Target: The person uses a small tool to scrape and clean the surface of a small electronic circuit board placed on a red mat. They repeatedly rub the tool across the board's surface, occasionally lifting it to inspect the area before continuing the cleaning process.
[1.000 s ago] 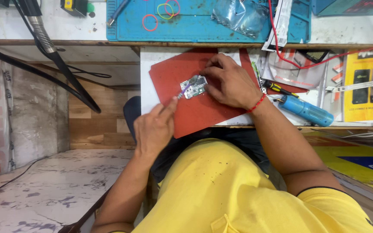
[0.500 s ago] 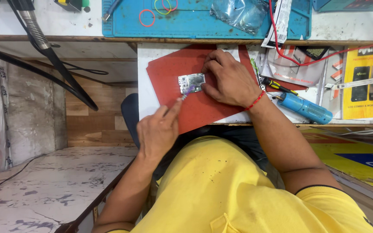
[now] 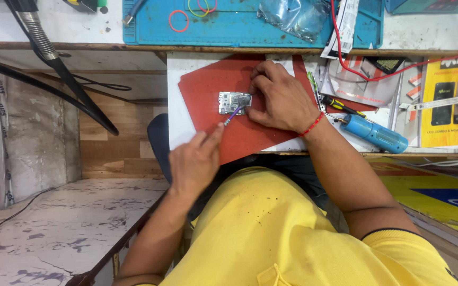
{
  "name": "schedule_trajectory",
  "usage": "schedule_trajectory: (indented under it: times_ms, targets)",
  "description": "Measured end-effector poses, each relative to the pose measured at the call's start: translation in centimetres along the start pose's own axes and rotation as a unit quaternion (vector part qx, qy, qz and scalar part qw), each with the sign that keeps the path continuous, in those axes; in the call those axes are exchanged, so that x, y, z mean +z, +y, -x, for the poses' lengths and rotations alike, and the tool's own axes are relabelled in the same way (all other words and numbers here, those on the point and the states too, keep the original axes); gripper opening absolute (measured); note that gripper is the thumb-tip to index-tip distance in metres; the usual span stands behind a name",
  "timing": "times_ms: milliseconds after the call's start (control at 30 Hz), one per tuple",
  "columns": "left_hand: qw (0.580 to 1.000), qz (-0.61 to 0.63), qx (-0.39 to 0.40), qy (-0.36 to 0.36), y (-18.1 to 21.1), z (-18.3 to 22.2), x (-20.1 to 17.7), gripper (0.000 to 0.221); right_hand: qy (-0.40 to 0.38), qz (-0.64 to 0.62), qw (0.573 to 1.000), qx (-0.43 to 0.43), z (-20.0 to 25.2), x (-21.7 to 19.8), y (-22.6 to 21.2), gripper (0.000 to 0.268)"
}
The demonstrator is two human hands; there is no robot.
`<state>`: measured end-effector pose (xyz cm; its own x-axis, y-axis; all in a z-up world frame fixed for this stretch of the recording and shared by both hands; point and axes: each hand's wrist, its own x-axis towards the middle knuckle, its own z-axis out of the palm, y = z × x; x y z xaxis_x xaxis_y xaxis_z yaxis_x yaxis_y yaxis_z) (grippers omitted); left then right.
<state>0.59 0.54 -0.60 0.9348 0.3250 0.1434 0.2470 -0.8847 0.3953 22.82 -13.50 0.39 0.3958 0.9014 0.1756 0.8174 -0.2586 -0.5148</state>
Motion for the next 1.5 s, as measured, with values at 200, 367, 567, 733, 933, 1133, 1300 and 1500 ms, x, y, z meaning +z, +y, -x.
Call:
schedule_trajectory:
  times_ms: [200, 367, 567, 733, 933, 1133, 1300, 1500]
  targets:
    - [0.996, -0.028, -0.013, 0.079, -1.2, -0.7, -0.1, 0.045, 0.000, 0.001, 1.000, -0.006, 0.7, 0.4, 0.2, 0.037]
    - [0.996, -0.045, 0.002, 0.080, -1.0, -0.5, -0.1, 0.045, 0.006, 0.009, 1.000, -0.012, 0.0, 0.1, 0.2, 0.037]
    - [0.996, -0.052, 0.022, 0.071, 0.0, 0.3, 0.4, 0.043, -0.005, -0.005, 1.000, 0.008, 0.1, 0.3, 0.2, 0.035]
    - [0.997, -0.038, 0.022, 0.064, -0.5, 0.3, 0.6, 0.040, 0.003, -0.001, 1.000, 0.002, 0.3, 0.7, 0.3, 0.034]
    - [0.995, -0.032, 0.038, 0.089, -1.4, 0.0, -0.2, 0.039, 0.002, -0.001, 1.000, 0.002, 0.0, 0.4, 0.2, 0.033]
    - [0.997, -0.055, 0.019, 0.056, -1.1, 0.4, -0.8, 0.040, 0.003, 0.000, 1.000, -0.010, 0.0, 0.4, 0.3, 0.032]
    - [0.991, -0.115, 0.034, 0.055, 0.4, 0.4, -0.6, 0.043, -0.003, -0.004, 1.000, 0.001, 0.1, 0.3, 0.4, 0.033]
    - [0.994, -0.057, 0.073, 0.052, 0.2, 0.2, 0.4, 0.045, 0.003, 0.005, 1.000, -0.011, 0.2, 0.2, 0.5, 0.034]
